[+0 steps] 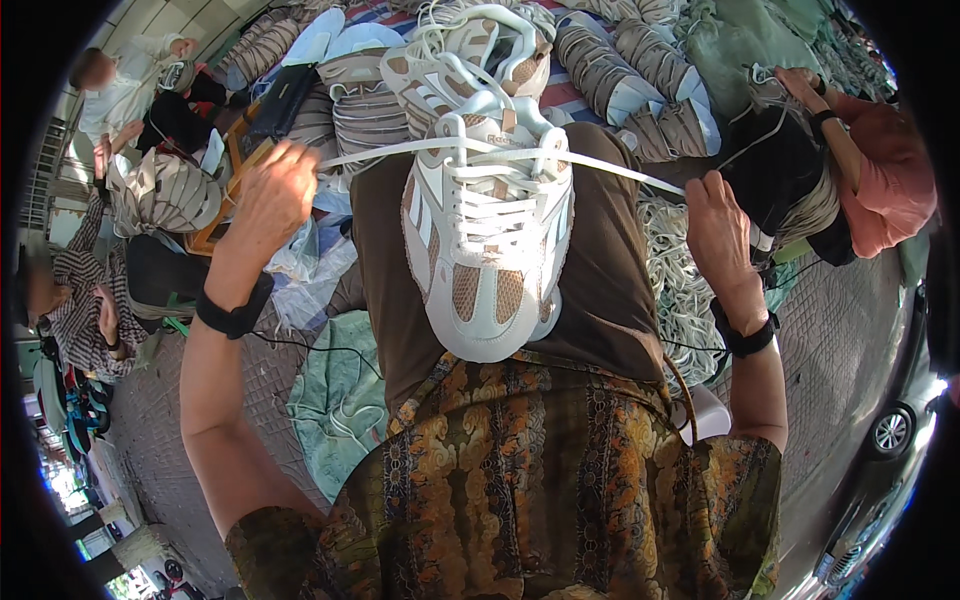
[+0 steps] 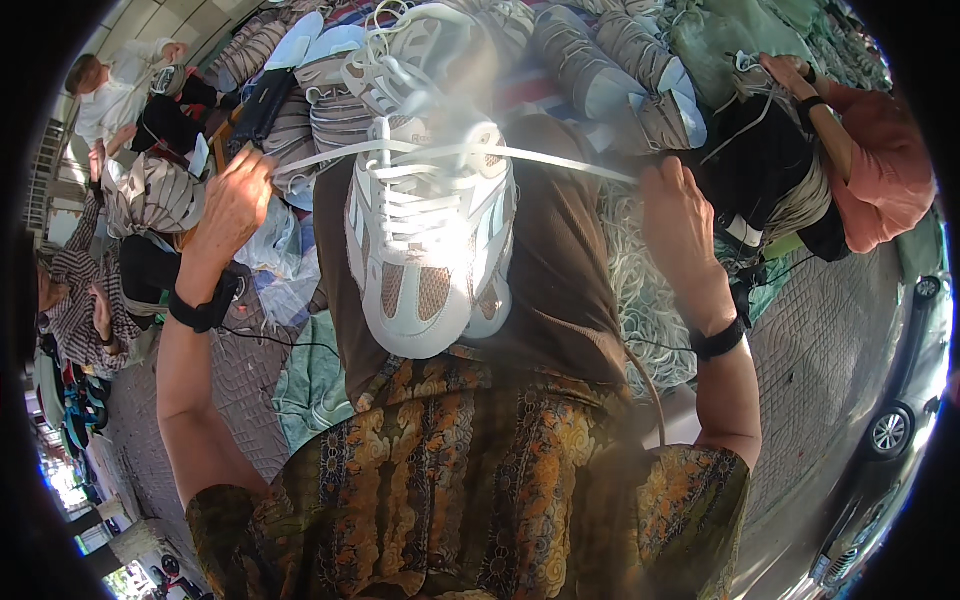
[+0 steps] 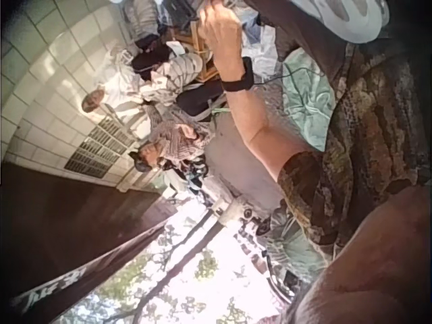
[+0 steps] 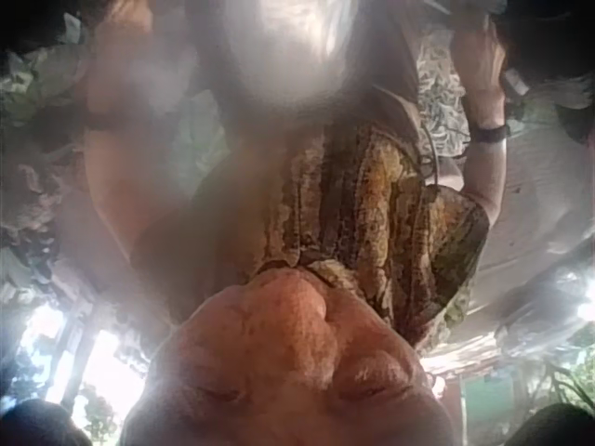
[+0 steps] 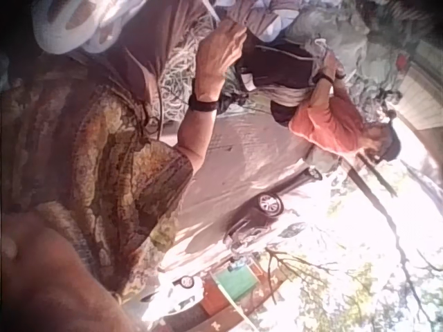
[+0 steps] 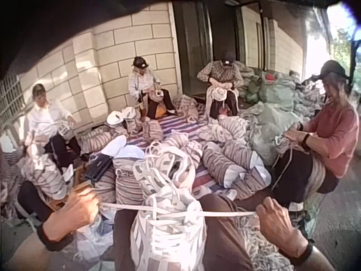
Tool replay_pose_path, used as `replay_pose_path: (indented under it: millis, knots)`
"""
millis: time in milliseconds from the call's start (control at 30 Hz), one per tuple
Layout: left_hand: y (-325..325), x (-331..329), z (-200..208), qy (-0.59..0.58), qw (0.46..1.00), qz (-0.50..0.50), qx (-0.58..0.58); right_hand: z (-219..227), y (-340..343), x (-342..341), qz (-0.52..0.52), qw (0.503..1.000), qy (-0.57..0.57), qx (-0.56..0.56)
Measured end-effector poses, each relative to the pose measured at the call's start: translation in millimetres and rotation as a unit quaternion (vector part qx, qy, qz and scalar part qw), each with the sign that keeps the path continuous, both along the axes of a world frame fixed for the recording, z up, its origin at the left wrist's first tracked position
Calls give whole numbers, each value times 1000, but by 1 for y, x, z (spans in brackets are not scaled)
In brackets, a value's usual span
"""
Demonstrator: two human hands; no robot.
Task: The person sits on a low stool outdoors and laces a white Reebok sneaker. They thread a long white lace through the eyelets, pull it tight, and tie a knot. The person handles the shoe and laces by hand, working on a single shoe while surrounded by piles of similar footwear.
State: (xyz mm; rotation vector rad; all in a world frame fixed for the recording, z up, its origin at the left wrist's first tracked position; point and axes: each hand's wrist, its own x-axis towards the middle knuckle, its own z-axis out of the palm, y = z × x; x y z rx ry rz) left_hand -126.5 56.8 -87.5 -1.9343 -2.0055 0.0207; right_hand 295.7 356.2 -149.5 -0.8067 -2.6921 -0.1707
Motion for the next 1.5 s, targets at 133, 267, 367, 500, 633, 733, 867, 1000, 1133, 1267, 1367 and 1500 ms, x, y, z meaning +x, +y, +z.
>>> replay_pose_path:
  millis: [133,267,367,500,633,733,867,1000,1133,1267,1367,1500]
  knots:
    - [-29,-15,-1,28,984,144,-102,-20,9,30,-17,998,-61,-16]
    - [-60,-30,-17,35,984,160,-63,-34,11,56,-30,995,-7,-90]
    - [-74,-35,-12,-6,979,201,-26,-34,6,72,-79,992,53,-81]
    - [-98,-59,-21,-21,974,223,4,-40,10,90,-121,988,54,-79]
    - [-103,-70,-30,-31,977,206,42,-46,8,87,-103,987,90,-82]
    - [-88,-56,-25,-173,957,207,104,-33,-4,69,-109,955,155,-226]
    - [-55,-29,-15,-340,912,162,162,-16,-26,5,1,860,356,-366]
    - [-2,25,4,-306,942,77,113,18,-51,-62,85,797,395,-449]
    - [50,81,10,-376,905,-7,198,18,-64,-105,172,719,450,-501]
    - [77,109,14,-424,890,4,166,5,-63,-113,157,803,427,-384]
    - [79,106,10,-446,881,24,155,2,-61,-111,169,818,425,-350]
    - [76,102,4,-428,887,5,175,7,-65,-112,181,825,423,-327]
